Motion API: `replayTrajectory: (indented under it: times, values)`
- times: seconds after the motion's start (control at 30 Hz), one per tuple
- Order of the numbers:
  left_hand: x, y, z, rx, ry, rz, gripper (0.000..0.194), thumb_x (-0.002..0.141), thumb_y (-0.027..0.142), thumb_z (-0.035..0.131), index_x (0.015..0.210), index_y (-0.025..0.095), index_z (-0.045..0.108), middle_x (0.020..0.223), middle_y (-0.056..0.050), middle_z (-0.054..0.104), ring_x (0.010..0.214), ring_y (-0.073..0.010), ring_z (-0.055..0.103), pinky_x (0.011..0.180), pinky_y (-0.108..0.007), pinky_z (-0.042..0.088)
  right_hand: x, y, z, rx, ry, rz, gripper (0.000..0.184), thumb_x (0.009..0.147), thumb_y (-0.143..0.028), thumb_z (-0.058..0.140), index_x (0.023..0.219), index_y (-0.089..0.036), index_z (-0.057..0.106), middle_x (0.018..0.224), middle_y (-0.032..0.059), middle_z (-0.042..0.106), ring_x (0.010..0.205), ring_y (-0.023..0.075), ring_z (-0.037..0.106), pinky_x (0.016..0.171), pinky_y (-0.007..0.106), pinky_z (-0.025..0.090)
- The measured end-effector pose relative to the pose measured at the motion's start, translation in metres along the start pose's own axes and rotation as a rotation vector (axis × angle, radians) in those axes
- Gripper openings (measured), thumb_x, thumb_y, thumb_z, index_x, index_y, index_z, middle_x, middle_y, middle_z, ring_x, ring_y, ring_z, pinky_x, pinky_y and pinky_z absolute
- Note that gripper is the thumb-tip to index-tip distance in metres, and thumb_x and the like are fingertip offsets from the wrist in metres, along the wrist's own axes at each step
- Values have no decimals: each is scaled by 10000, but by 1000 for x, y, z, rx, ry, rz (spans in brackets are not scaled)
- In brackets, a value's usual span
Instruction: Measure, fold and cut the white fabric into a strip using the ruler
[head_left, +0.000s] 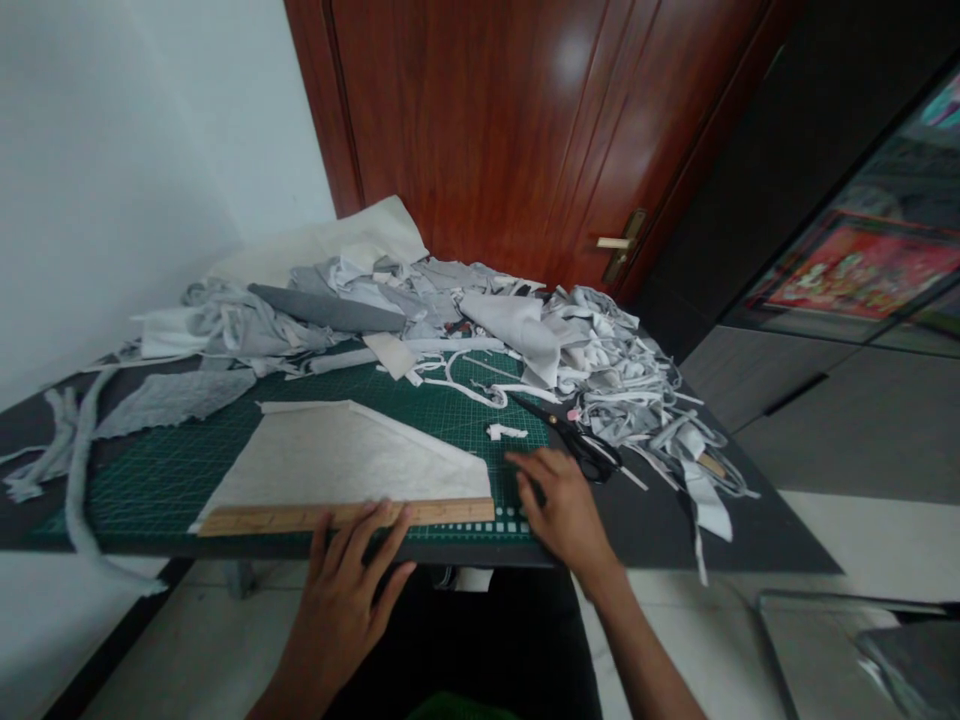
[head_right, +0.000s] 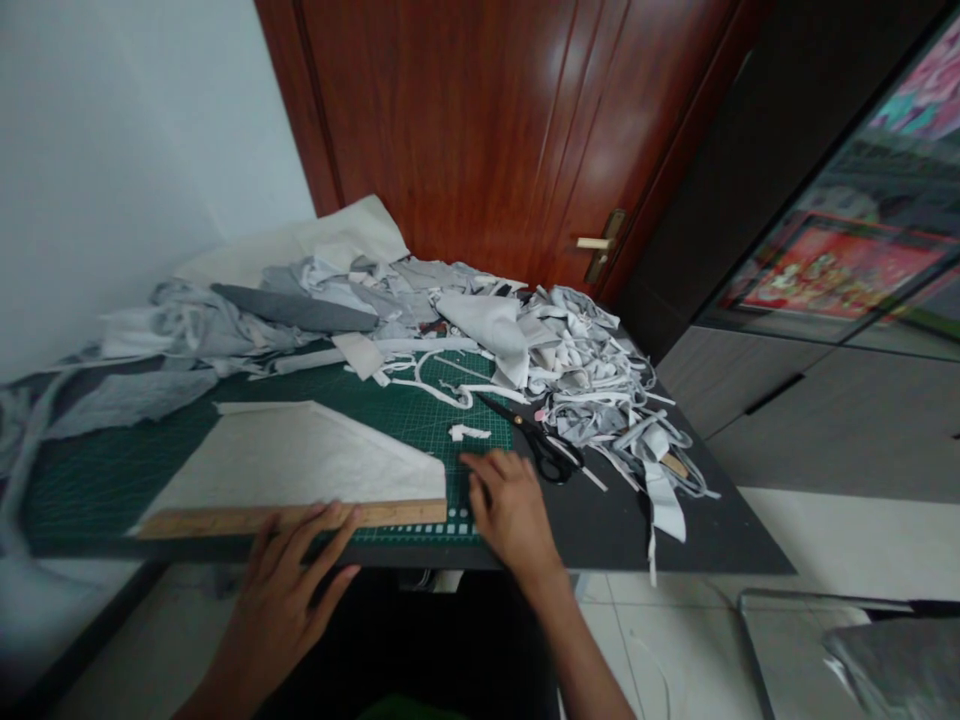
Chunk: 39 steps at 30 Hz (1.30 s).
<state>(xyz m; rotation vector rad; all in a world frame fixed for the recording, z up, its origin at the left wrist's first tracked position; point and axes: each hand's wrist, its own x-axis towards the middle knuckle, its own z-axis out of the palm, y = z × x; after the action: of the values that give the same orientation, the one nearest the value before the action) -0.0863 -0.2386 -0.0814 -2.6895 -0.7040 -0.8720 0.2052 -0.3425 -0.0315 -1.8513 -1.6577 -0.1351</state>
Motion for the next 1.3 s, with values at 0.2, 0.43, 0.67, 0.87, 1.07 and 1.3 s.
replayTrajectory:
  times: [0.2,0.43,0.67,0.87,1.07,1.3]
  values:
    - [-3,0,2,14,1,-43,515,990,333,564,1494,230,532,1286,-150,603,1235,-322,558,1172,-578,341,50,90,-24,-317,1,273,341,1041,-217,444,1257,-136,695,1110,155,692,1006,272,669,936,386,512]
    - [-4,2,0,27,-4,-21,512,985,332,574,1479,201,551,1277,-138,618,1204,-304,563,1227,-557,257,60,119,-17,-403,-142,310,271,1038,-195,497,1139,-127,739,1072,152,714,959,245,693,863,320,496]
    - [-3,2,-3,20,0,-24,513,977,328,573,1474,202,556,1260,-135,623,1198,-304,562,1221,-557,271,58,130,-18,-409,-155,319,238,1026,-245,554,1143,-131,727,1076,148,711,942,245,690,843,320,486]
    - [-3,2,-2,20,-6,-28,524,978,328,570,1485,201,540,1249,-140,624,1176,-303,575,1205,-570,296,63,127,-23,-389,-132,329,116,966,-216,630,975,-157,729,1010,116,729,913,227,691,796,297,477]
    - [-3,2,-2,31,-12,-15,546,979,349,568,1503,206,515,1260,-135,644,1188,-301,587,1229,-555,262,64,99,-27,-290,-50,306,177,990,-288,581,997,-186,725,941,86,756,814,222,697,730,301,484]
    - [-2,4,0,20,13,-45,604,1007,444,532,1480,71,486,1277,-161,673,1203,-312,593,1236,-537,250,58,0,-2,253,-33,9,155,1000,-244,575,976,-188,718,966,61,731,732,162,642,720,264,492]
